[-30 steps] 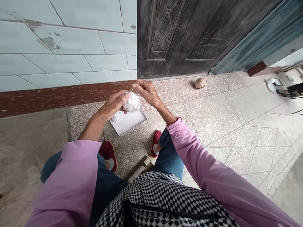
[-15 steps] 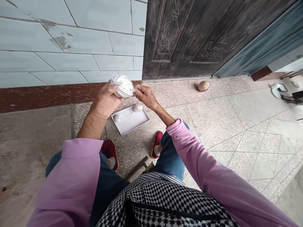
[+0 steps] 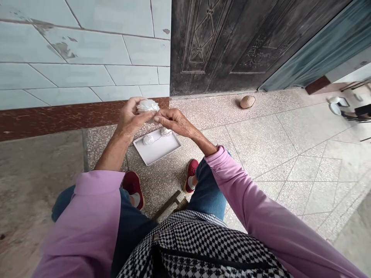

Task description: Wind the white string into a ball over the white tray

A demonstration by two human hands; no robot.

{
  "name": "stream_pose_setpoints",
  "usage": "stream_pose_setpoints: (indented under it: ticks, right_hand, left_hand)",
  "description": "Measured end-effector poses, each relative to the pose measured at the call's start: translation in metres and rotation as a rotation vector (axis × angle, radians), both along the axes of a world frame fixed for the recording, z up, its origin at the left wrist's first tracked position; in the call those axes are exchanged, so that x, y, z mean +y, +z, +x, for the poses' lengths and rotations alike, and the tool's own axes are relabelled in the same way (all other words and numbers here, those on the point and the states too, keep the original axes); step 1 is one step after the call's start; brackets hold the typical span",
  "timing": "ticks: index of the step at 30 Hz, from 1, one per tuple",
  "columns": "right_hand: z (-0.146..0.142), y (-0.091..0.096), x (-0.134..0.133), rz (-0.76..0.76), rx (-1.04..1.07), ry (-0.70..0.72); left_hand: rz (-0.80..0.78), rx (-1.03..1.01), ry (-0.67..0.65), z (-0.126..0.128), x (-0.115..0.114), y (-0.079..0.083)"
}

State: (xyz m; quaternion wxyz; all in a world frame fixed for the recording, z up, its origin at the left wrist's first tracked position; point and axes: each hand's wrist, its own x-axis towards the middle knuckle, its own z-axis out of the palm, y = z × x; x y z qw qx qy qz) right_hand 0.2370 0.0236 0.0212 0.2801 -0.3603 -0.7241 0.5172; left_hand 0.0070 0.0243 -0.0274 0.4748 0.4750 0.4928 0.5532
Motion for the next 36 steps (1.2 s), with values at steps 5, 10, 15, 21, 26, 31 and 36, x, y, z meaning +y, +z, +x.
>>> stream_pose_setpoints:
  ticks: [5, 10, 15, 21, 26, 31, 36]
  right_hand:
    - [0.016, 0.003, 0.018, 0.033, 0.194, -0.145]
    - [0.017, -0.004, 0.027, -0.034, 0.191, -0.184]
    - [0.01, -0.019, 0.031, -0.059, 0.043, -0.273]
    - [0.009, -0.037, 0.034, -0.033, -0.148, -0.346]
    - [0.015, -0.016, 0.05, 0.019, -0.202, -0.477]
    - [0.002, 0.058, 0.073, 0.143, -0.133, -0.529]
    - [-0.03, 0.167, 0.077, 0.344, -0.042, -0.406]
  left_hand:
    - [-0.156, -0.01, -0.309, 0.004, -0.018, 0.007]
    - [-0.108, -0.233, -0.51, 0.003, -0.023, 0.013]
    - [0.117, -0.503, -0.329, -0.024, -0.025, 0.044]
    - [0.358, -0.639, 0.173, -0.091, -0.039, 0.075]
    - [0.304, -0.808, 0.443, -0.149, -0.055, 0.066]
    - [0.123, -0.524, 0.476, -0.187, -0.059, 0.046]
    - [0.145, -0.259, 0.455, -0.191, -0.056, 0.039]
